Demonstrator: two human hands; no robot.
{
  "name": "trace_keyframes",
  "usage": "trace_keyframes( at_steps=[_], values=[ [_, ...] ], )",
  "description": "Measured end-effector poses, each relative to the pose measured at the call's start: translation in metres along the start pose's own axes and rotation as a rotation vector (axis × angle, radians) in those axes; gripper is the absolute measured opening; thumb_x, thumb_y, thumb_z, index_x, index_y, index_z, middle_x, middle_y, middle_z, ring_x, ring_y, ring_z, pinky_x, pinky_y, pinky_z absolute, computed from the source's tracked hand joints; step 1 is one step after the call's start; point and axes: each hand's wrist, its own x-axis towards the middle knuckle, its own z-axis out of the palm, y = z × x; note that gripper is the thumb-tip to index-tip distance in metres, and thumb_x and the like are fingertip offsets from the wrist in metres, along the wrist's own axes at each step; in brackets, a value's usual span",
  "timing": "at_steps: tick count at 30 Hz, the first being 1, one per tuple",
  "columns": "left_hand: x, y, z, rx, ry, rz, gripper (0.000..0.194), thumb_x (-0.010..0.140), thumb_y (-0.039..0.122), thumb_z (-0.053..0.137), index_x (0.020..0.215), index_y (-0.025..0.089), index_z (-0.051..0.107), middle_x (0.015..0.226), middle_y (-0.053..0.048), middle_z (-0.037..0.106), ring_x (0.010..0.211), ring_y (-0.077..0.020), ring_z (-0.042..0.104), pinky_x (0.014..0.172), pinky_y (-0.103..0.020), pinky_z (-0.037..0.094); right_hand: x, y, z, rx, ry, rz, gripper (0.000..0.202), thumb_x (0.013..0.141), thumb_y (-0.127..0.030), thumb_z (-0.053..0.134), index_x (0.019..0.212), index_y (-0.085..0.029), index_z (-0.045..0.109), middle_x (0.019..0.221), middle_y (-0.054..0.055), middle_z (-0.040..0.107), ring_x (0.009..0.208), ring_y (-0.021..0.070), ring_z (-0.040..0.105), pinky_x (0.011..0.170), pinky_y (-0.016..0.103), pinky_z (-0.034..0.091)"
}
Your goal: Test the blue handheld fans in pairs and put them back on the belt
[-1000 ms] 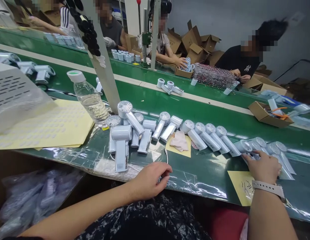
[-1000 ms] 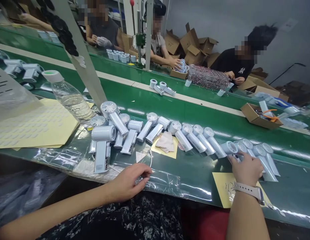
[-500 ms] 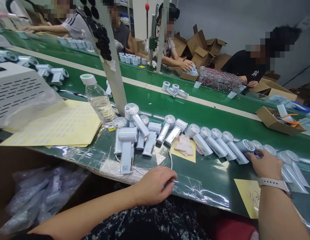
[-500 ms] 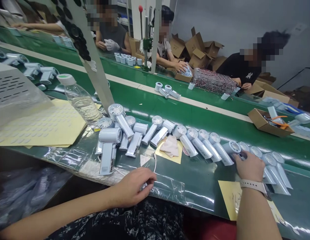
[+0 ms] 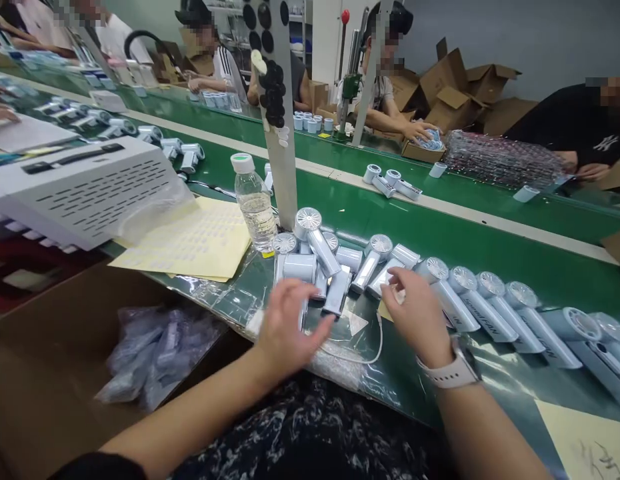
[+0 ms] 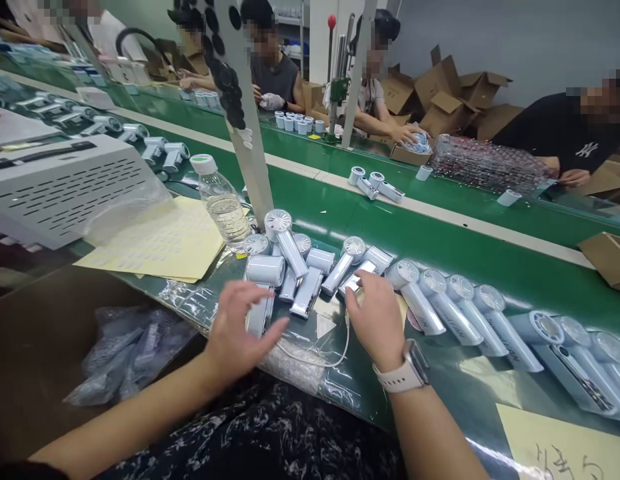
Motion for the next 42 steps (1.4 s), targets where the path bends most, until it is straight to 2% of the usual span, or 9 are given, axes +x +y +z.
trace_keyframes(
  at_steps=[4,9,13,17,22,29,34,38,42],
  values=[
    [0.002,-0.027,-0.012,0.354,-0.229,-0.261,0.078,0.07,0.04,0.077,0.136,0.017,0.042,0.105,-0.012,0.057,0.093,-0.0315,0.058,0.079,-0.051,0.054,-0.001,-0.005,0.024,-0.073,-0.023,0.043,0.04,0.09,-0.039,0.057,0.118,-0.012,0.065,0.123,0.026,0.054,0.11,0.0414,0.056,0.087,0.055,0.048],
    [0.013,-0.027,-0.025,0.288,-0.41,-0.5,0.087,0.078,0.034,0.064,0.153,0.017,0.023,0.096,-0.01,0.064,0.089,-0.0307,0.061,0.078,-0.048,0.051,-0.009,0.004,0.03,-0.065,-0.021,0.055,0.034,0.086,-0.041,0.066,0.106,-0.014,0.069,0.137,0.026,0.043,0.124,0.0445,0.047,0.094,0.056,0.046],
    [0.024,-0.037,-0.044,-0.204,-0.426,-0.717,0.09,0.081,0.04,0.063,0.155,0.02,0.016,0.112,-0.012,0.063,0.099,-0.0265,0.062,0.087,-0.043,0.05,-0.015,0.019,0.02,-0.028,0.038,0.091,0.01,0.081,-0.023,0.063,0.088,-0.017,0.066,0.132,0.021,0.048,0.117,0.0404,0.054,0.092,0.058,0.046],
    [0.023,-0.039,-0.055,-0.912,-0.362,-0.81,0.076,0.069,0.04,0.081,0.136,0.02,0.049,0.111,-0.011,0.065,0.099,-0.0241,0.063,0.084,-0.034,0.053,-0.024,0.022,0.001,0.05,0.216,0.161,0.016,0.084,-0.017,0.048,0.091,-0.018,0.062,0.115,0.016,0.054,0.109,0.0333,0.057,0.09,0.055,0.048],
    [0.016,-0.008,-0.018,-1.364,-0.327,-0.956,0.048,0.06,0.03,0.091,0.1,0.016,0.067,0.085,-0.004,0.07,0.075,-0.0142,0.065,0.071,-0.025,0.053,-0.048,-0.023,-0.013,0.248,0.353,0.088,0.012,0.092,-0.023,0.05,0.097,-0.021,0.061,0.118,0.014,0.05,0.115,0.0312,0.054,0.094,0.053,0.048],
    [0.017,0.022,0.035,-1.674,-0.27,-0.989,0.061,0.063,0.064,0.079,0.1,0.016,0.07,0.099,-0.009,0.077,0.104,-0.0285,0.07,0.091,-0.037,0.057,-0.075,-0.053,-0.015,0.398,0.008,-0.158,0.027,0.097,-0.022,0.046,0.121,-0.024,0.057,0.129,0.012,0.055,0.122,0.0268,0.055,0.099,0.045,0.05],
    [0.015,0.014,0.027,-1.669,-0.291,-1.035,0.057,0.062,0.068,0.077,0.083,0.016,0.065,0.098,-0.011,0.077,0.107,-0.0327,0.07,0.096,-0.044,0.055,-0.061,-0.019,0.007,0.264,-0.075,0.237,0.009,0.091,-0.027,0.05,0.089,-0.02,0.053,0.084,0.01,0.062,0.08,0.0268,0.062,0.072,0.041,0.051],
    [0.014,0.009,0.02,-1.646,-0.308,-0.996,0.06,0.061,0.074,0.074,0.084,0.02,0.062,0.098,-0.011,0.076,0.105,-0.0339,0.07,0.091,-0.046,0.056,-0.052,-0.02,0.016,0.302,-0.179,0.209,0.016,0.085,-0.017,0.051,0.071,-0.023,0.045,0.079,0.01,0.06,0.08,0.028,0.06,0.072,0.04,0.047],
    [0.02,0.007,0.012,-1.607,-0.259,-0.947,0.064,0.056,0.078,0.073,0.08,0.021,0.057,0.101,-0.011,0.075,0.114,-0.0371,0.065,0.092,-0.051,0.054,-0.063,-0.034,-0.005,0.597,-0.377,0.218,0.01,0.094,-0.028,0.048,0.089,-0.022,0.054,0.071,0.002,0.064,0.065,0.0205,0.063,0.061,0.032,0.05]
  ],
)
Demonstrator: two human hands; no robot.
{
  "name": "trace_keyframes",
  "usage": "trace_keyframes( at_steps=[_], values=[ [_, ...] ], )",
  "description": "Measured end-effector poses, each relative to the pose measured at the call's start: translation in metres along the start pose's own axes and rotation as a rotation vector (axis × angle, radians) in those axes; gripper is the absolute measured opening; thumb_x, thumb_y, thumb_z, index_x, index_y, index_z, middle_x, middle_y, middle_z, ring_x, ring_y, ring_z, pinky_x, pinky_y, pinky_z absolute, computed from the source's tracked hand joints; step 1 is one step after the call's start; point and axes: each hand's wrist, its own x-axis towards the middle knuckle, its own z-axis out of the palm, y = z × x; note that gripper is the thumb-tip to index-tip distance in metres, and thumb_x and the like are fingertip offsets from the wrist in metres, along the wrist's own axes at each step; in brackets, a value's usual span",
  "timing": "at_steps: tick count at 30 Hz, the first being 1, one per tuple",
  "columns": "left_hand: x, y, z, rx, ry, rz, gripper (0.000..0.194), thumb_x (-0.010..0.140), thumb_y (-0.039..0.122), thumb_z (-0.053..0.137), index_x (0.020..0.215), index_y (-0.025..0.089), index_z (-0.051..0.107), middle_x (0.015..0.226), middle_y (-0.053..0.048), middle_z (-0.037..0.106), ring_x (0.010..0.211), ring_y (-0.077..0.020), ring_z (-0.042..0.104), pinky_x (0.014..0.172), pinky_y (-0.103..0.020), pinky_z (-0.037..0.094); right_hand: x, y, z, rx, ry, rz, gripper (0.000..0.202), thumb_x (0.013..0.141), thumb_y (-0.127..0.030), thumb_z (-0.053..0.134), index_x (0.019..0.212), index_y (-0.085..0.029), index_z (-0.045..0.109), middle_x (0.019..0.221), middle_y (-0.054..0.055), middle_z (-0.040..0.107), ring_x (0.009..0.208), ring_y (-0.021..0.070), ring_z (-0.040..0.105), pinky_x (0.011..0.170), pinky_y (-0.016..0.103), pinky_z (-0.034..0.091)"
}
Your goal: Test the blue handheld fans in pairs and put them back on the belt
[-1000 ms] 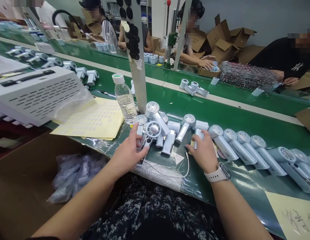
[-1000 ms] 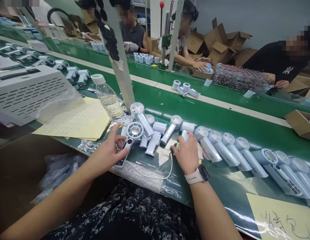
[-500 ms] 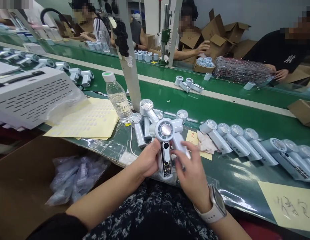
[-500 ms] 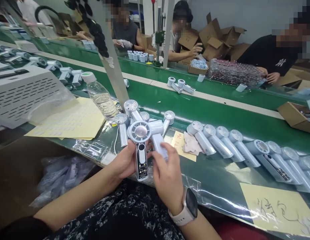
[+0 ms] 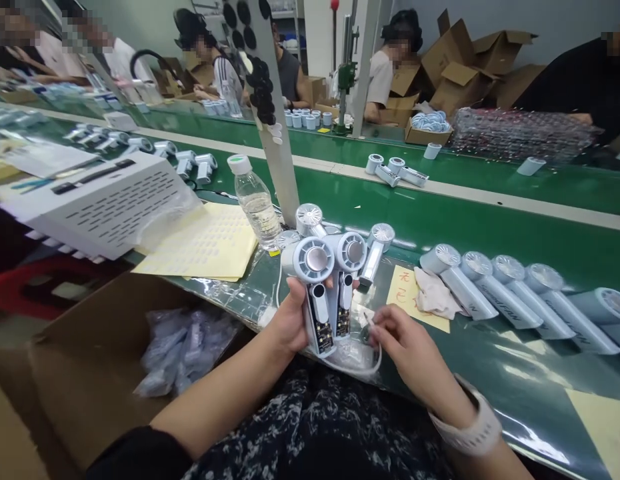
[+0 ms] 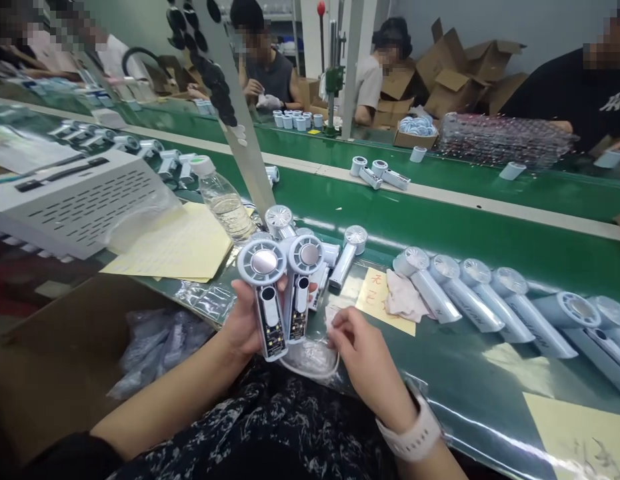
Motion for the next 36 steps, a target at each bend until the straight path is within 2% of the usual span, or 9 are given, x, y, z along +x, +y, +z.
trace_keyframes(
  at_steps=[3,6,9,13,20,23,28,32,36],
  values=[
    [0.004,0.007,0.005,0.041,0.061,0.078,0.068,0.052,0.081,0.073,0.082,0.022,0.056,0.106,-0.01,0.073,0.119,-0.0373,0.062,0.092,-0.05,0.054,-0.014,-0.014,-0.005,0.304,-0.182,0.095,0.02,0.092,-0.032,0.053,0.106,-0.021,0.061,0.065,-0.001,0.065,0.063,0.0199,0.064,0.064,0.032,0.05],
    [0.012,0.009,0.013,0.056,0.1,0.142,0.072,0.05,0.086,0.068,0.081,0.023,0.055,0.109,-0.01,0.072,0.121,-0.0383,0.059,0.09,-0.049,0.054,-0.018,-0.029,-0.002,0.381,-0.251,0.114,0.018,0.087,-0.034,0.058,0.092,-0.021,0.07,0.059,-0.001,0.063,0.058,0.0186,0.059,0.061,0.031,0.046],
    [0.019,0.006,0.023,0.041,0.084,0.207,0.072,0.053,0.09,0.062,0.073,0.021,0.053,0.109,-0.009,0.071,0.121,-0.0382,0.059,0.088,-0.047,0.056,-0.017,-0.039,0.01,0.447,-0.217,0.072,0.021,0.086,-0.033,0.059,0.07,-0.021,0.065,0.059,0.0,0.062,0.057,0.0167,0.057,0.058,0.028,0.042],
    [0.02,0.004,0.03,0.025,0.045,0.254,0.069,0.061,0.089,0.057,0.067,0.02,0.053,0.11,-0.007,0.07,0.12,-0.0356,0.06,0.087,-0.045,0.057,-0.019,-0.04,0.026,0.489,-0.108,0.013,0.029,0.088,-0.032,0.059,0.062,-0.02,0.057,0.057,0.0,0.062,0.057,0.0155,0.057,0.06,0.027,0.041],
    [0.014,0.003,0.025,-0.06,0.026,0.165,0.071,0.057,0.09,0.059,0.063,0.02,0.051,0.109,-0.008,0.071,0.114,-0.033,0.063,0.083,-0.043,0.057,-0.02,-0.037,0.027,0.483,-0.245,-0.084,0.036,0.095,-0.035,0.053,0.063,-0.021,0.055,0.052,-0.001,0.062,0.053,0.0143,0.057,0.06,0.027,0.043],
    [0.014,0.002,0.021,-0.068,0.036,0.165,0.07,0.057,0.089,0.06,0.064,0.02,0.051,0.107,-0.008,0.071,0.112,-0.0325,0.064,0.084,-0.043,0.057,-0.02,-0.039,0.031,0.492,-0.162,-0.027,0.04,0.094,-0.04,0.056,0.059,-0.021,0.053,0.052,-0.001,0.061,0.052,0.0138,0.057,0.06,0.028,0.042],
    [0.014,0.001,0.019,0.05,0.09,0.254,0.071,0.054,0.09,0.06,0.067,0.021,0.055,0.1,-0.008,0.073,0.111,-0.0347,0.064,0.083,-0.046,0.057,-0.025,-0.04,0.047,0.884,-0.07,0.18,0.041,0.088,-0.059,0.06,0.074,-0.021,0.057,0.041,-0.01,0.042,0.035,0.0107,0.044,0.047,0.027,0.043],
    [0.014,-0.001,0.022,0.045,0.038,0.243,0.072,0.055,0.091,0.058,0.063,0.02,0.055,0.102,-0.009,0.073,0.111,-0.0342,0.065,0.084,-0.044,0.057,-0.027,-0.039,0.046,0.829,-0.133,0.1,0.041,0.087,-0.057,0.065,0.07,-0.019,0.057,0.041,-0.007,0.047,0.041,0.0116,0.05,0.053,0.028,0.047],
    [0.013,-0.004,0.021,0.06,0.034,0.217,0.07,0.054,0.09,0.061,0.064,0.02,0.058,0.101,-0.009,0.073,0.11,-0.0352,0.064,0.082,-0.045,0.057,-0.027,-0.037,0.044,0.867,-0.104,0.162,0.043,0.086,-0.061,0.062,0.072,-0.02,0.056,0.041,-0.01,0.042,0.038,0.0115,0.046,0.052,0.029,0.046]
  ],
)
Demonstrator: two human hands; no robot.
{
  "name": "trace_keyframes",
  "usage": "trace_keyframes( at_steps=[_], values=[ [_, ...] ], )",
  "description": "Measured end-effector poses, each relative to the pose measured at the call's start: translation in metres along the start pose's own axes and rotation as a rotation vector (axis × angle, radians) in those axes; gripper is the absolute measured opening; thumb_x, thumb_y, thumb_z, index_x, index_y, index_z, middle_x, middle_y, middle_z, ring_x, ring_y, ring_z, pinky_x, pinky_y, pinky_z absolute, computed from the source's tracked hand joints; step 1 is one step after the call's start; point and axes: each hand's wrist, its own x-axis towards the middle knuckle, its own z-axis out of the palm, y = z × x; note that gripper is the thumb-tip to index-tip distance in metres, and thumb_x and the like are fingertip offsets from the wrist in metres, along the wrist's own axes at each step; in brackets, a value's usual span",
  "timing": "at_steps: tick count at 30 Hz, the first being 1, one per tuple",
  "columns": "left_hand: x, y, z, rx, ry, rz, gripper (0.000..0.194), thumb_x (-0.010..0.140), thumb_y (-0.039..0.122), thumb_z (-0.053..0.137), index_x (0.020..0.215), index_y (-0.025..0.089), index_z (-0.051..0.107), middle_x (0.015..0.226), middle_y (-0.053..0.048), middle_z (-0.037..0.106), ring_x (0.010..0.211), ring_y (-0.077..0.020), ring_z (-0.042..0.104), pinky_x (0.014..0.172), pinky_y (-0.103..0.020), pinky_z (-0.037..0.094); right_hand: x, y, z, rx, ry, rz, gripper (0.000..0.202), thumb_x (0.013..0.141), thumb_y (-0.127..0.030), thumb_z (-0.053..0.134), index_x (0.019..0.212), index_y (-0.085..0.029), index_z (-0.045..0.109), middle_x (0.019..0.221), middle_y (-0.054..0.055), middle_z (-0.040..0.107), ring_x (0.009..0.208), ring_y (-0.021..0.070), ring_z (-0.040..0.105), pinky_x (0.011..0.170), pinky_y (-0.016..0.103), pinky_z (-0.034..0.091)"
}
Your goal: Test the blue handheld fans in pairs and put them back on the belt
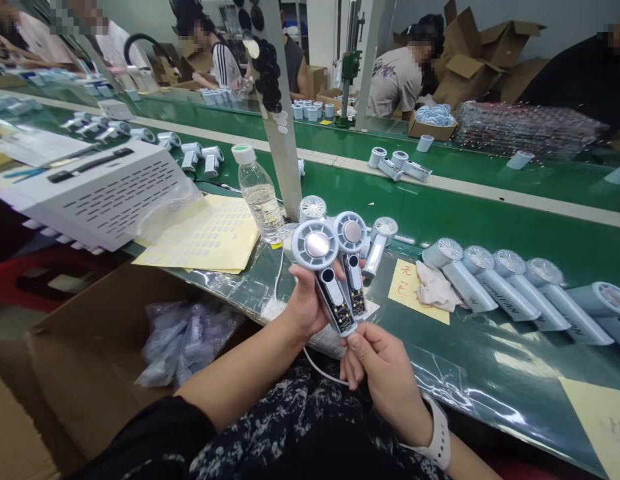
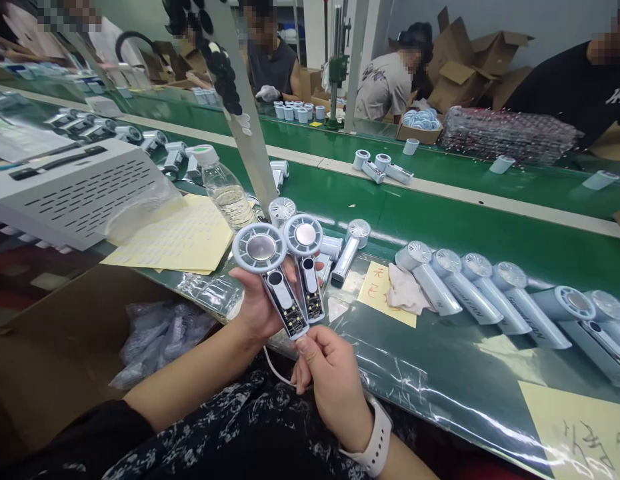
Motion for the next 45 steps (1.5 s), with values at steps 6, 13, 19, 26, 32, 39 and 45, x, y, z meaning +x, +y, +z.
trace_keyframes(
  at_steps=[6,13,19,26,32,39,45],
  values=[
    [-0.001,-0.003,0.0,0.023,0.073,-0.021,0.072,0.057,0.092,0.056,0.064,0.02,0.055,0.106,-0.009,0.072,0.111,-0.0342,0.064,0.081,-0.044,0.057,0.0,0.001,-0.007,-0.371,0.012,-0.132,0.037,0.095,-0.05,0.052,0.074,-0.02,0.058,0.075,0.003,0.063,0.072,0.0179,0.058,0.066,0.029,0.044],
    [0.001,0.007,0.001,-0.125,0.093,-0.09,0.069,0.067,0.09,0.049,0.064,0.021,0.05,0.103,-0.008,0.07,0.111,-0.0311,0.064,0.081,-0.042,0.058,-0.003,-0.006,-0.009,-0.495,-0.043,-0.297,0.029,0.095,-0.038,0.052,0.071,-0.022,0.057,0.099,0.006,0.069,0.095,0.0225,0.062,0.08,0.032,0.046],
    [-0.005,0.007,0.002,-0.038,0.077,-0.043,0.072,0.059,0.092,0.054,0.061,0.02,0.048,0.106,-0.007,0.07,0.11,-0.0325,0.064,0.08,-0.044,0.058,-0.001,-0.003,-0.006,-0.208,0.086,-0.093,0.04,0.095,-0.05,0.053,0.067,-0.022,0.053,0.049,-0.004,0.057,0.05,0.0145,0.057,0.058,0.028,0.045],
    [-0.006,0.0,0.0,-0.02,-0.008,0.051,0.069,0.056,0.089,0.06,0.064,0.021,0.06,0.102,-0.006,0.073,0.096,-0.0283,0.069,0.072,-0.037,0.058,0.001,0.0,-0.004,-0.063,0.108,-0.052,0.042,0.094,-0.053,0.054,0.067,-0.021,0.051,0.048,-0.003,0.056,0.049,0.0139,0.055,0.056,0.027,0.044],
    [-0.001,0.005,0.002,-0.107,0.061,0.013,0.068,0.055,0.086,0.066,0.063,0.019,0.056,0.099,-0.007,0.073,0.098,-0.0305,0.07,0.077,-0.04,0.06,0.003,-0.006,-0.013,-0.378,0.098,-0.193,0.037,0.098,-0.05,0.046,0.08,-0.021,0.059,0.074,0.002,0.061,0.074,0.0186,0.056,0.067,0.03,0.043],
    [0.006,0.016,-0.008,-0.071,0.166,0.16,0.065,0.06,0.084,0.063,0.065,0.019,0.062,0.092,-0.007,0.072,0.092,-0.0275,0.07,0.078,-0.039,0.059,0.012,-0.023,-0.056,-0.895,0.124,-0.405,0.031,0.099,-0.039,0.047,0.077,-0.021,0.06,0.129,0.013,0.059,0.117,0.0297,0.054,0.096,0.048,0.043],
    [-0.011,0.006,-0.018,0.005,-0.009,-0.137,0.067,0.06,0.083,0.064,0.067,0.017,0.066,0.085,-0.011,0.071,0.089,-0.029,0.071,0.07,-0.036,0.059,0.033,-0.023,-0.136,-1.521,0.709,-0.465,0.024,0.09,-0.027,0.057,0.077,-0.013,0.071,0.095,0.02,0.061,0.092,0.0365,0.054,0.078,0.056,0.046]
  ],
)
